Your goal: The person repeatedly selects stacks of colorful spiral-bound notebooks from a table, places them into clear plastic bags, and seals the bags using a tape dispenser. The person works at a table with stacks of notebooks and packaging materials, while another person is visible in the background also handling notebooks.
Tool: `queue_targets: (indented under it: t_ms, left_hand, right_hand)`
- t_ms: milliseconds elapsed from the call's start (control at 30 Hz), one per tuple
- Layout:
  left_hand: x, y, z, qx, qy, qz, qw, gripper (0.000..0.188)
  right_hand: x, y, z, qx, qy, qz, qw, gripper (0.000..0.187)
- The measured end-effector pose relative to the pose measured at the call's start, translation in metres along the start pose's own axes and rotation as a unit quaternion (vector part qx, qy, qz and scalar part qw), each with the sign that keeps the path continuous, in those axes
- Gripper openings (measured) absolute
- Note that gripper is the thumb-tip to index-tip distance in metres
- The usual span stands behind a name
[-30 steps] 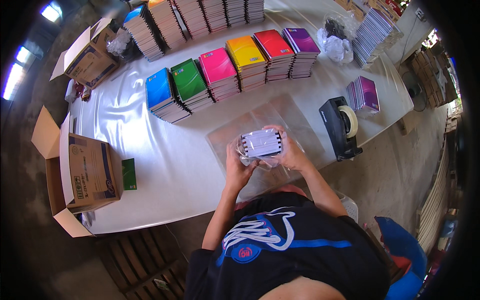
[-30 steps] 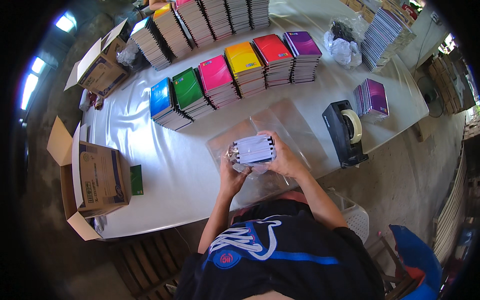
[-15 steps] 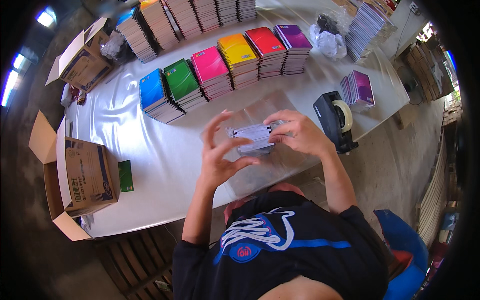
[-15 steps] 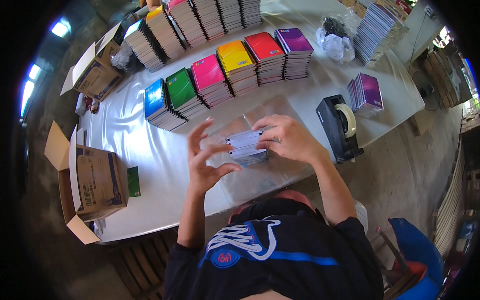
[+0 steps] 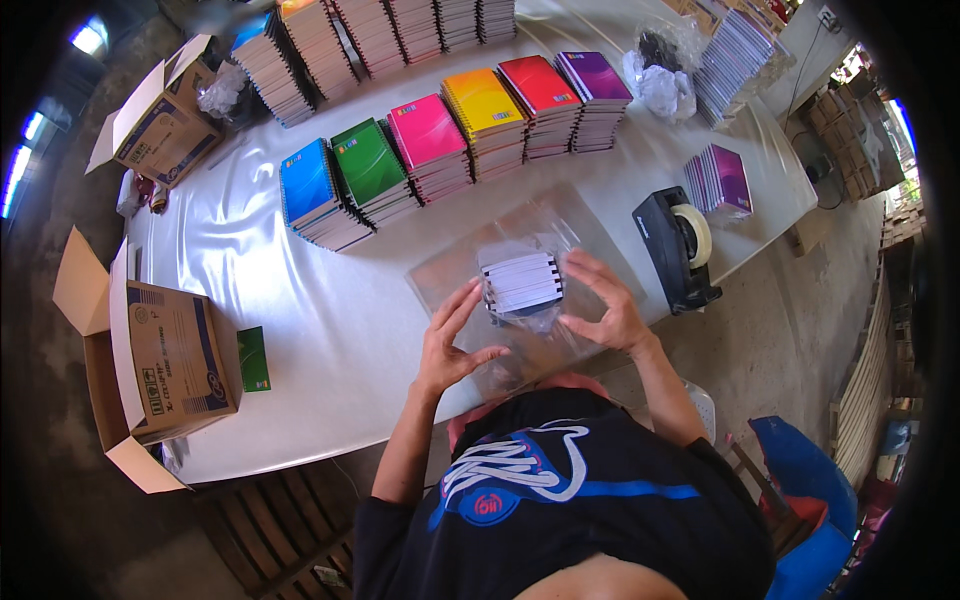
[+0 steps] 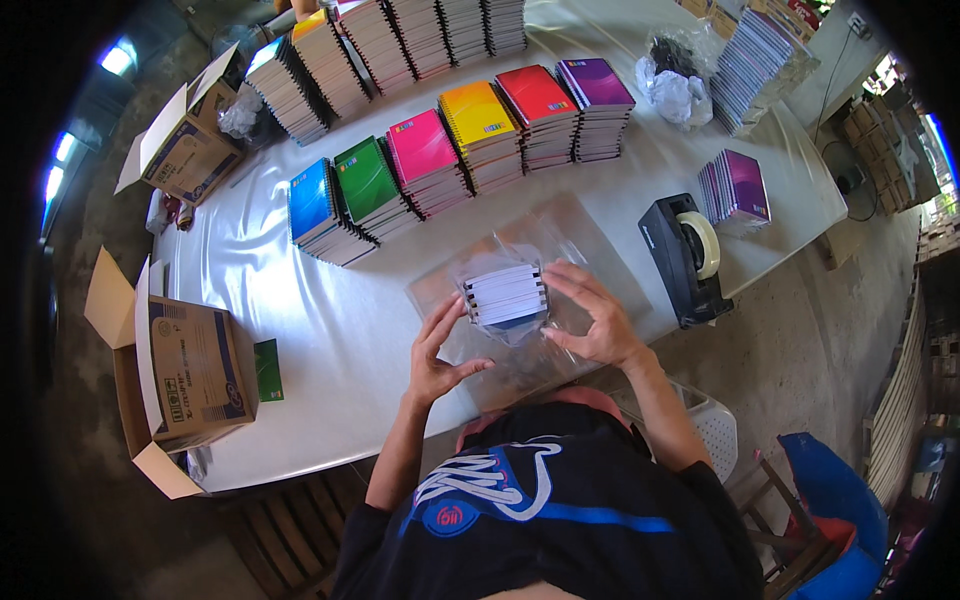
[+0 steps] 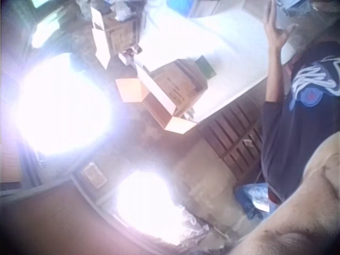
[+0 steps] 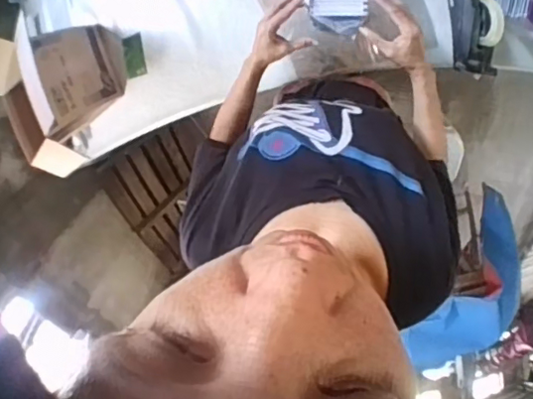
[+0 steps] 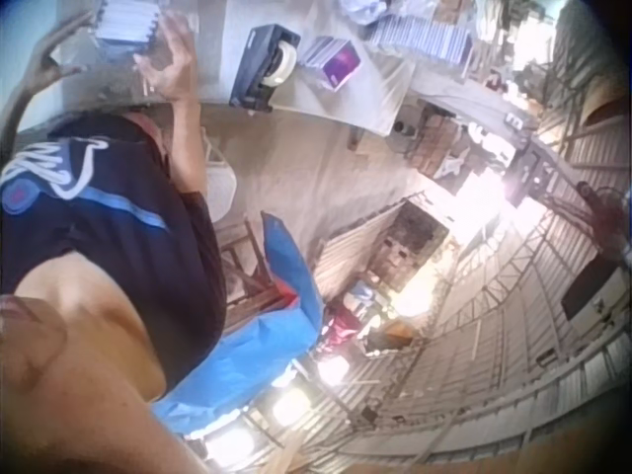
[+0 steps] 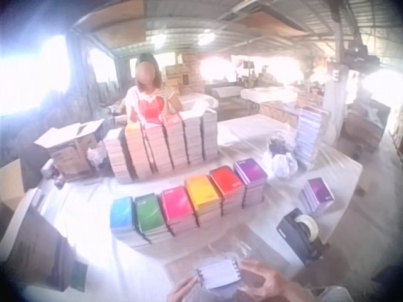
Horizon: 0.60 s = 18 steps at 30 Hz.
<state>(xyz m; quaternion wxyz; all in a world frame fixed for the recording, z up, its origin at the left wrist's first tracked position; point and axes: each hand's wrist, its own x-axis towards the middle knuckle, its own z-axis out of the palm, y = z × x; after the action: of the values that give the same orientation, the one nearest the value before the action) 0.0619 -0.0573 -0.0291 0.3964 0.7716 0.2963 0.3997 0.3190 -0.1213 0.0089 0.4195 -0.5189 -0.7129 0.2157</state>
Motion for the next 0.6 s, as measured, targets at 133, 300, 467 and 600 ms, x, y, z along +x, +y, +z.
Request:
queue_targets:
  t_ms: [133,300,467,600]
  left_hand:
    - [0.010,-0.002,-0.005,0.059,-0.058,0.051,0.995,0.093]
    - [0.022,0.017,-0.016,0.195,-0.167,0.057,0.965,0.084]
    - [0.047,0.044,-0.019,0.309,-0.276,0.047,0.909,0.080]
    - [0.048,0.049,-0.019,0.368,-0.276,0.072,0.885,0.082]
  right_hand:
    - [0.012,0.002,0.001,-0.068,-0.124,-0.062,0.988,0.066]
    - [0.027,0.005,0.001,-0.033,-0.193,-0.078,0.977,0.059]
    - [0.032,-0.002,-0.012,-0.028,-0.245,-0.088,0.965,0.060]
    - [0.046,0.018,-0.033,0.369,-0.117,0.027,0.922,0.035]
